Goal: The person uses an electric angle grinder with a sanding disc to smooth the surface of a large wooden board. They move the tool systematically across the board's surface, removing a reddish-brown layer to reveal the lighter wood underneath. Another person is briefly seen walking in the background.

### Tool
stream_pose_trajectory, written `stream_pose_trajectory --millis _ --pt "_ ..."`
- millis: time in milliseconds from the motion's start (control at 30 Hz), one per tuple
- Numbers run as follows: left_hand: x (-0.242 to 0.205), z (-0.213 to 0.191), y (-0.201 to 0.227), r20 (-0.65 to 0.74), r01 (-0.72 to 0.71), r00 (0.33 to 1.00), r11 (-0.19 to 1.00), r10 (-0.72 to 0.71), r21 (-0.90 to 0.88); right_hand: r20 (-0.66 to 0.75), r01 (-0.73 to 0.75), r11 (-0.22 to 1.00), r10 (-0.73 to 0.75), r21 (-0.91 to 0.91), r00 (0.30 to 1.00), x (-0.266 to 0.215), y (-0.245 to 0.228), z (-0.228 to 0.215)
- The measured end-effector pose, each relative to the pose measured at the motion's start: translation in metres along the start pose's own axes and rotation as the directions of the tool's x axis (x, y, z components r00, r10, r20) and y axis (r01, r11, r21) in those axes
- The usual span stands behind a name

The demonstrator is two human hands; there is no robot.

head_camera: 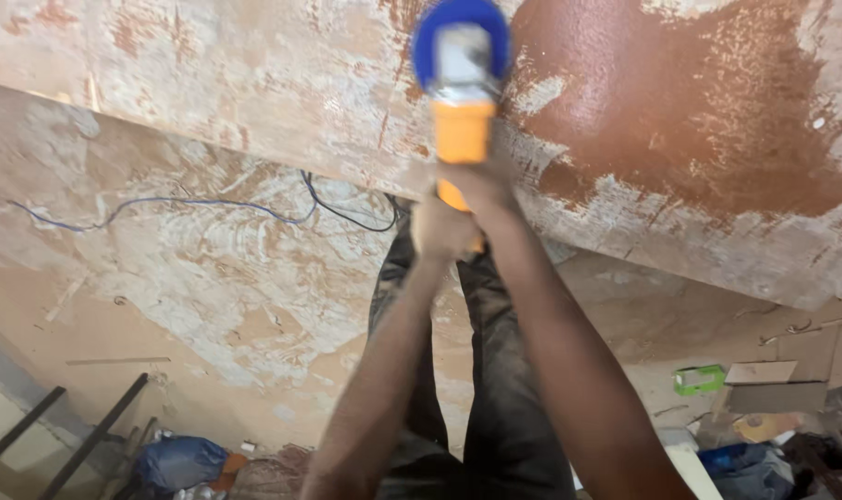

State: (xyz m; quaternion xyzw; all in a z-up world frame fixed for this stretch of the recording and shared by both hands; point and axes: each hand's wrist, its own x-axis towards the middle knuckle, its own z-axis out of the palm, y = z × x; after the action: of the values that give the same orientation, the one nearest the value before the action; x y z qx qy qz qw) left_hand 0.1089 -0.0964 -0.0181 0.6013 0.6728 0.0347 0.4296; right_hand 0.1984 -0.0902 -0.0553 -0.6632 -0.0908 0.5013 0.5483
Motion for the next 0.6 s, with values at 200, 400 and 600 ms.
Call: stream_pose_trajectory --millis 200,400,600 --pt "0.093 -0.046 0.022 0.166 0.007 0.986 0.999 0.0 -0.039 -0.166 -0.394 0.892 0.363 -0.22 0.917 0.071 -0.06 0.061" --pt "0.081 -0.037 0.082 0.292 0.042 0.952 0.987 -0.087 0.156 -0.167 -0.246 0.969 0.248 0.03 0.954 0.058 -0.067 0.006" --pt "0.072 -0.052 0.095 0.357 0.047 0.927 0.98 -0.114 0.192 -0.092 -0.114 0.987 0.125 0.117 0.988 0.051 -0.062 -0.001"
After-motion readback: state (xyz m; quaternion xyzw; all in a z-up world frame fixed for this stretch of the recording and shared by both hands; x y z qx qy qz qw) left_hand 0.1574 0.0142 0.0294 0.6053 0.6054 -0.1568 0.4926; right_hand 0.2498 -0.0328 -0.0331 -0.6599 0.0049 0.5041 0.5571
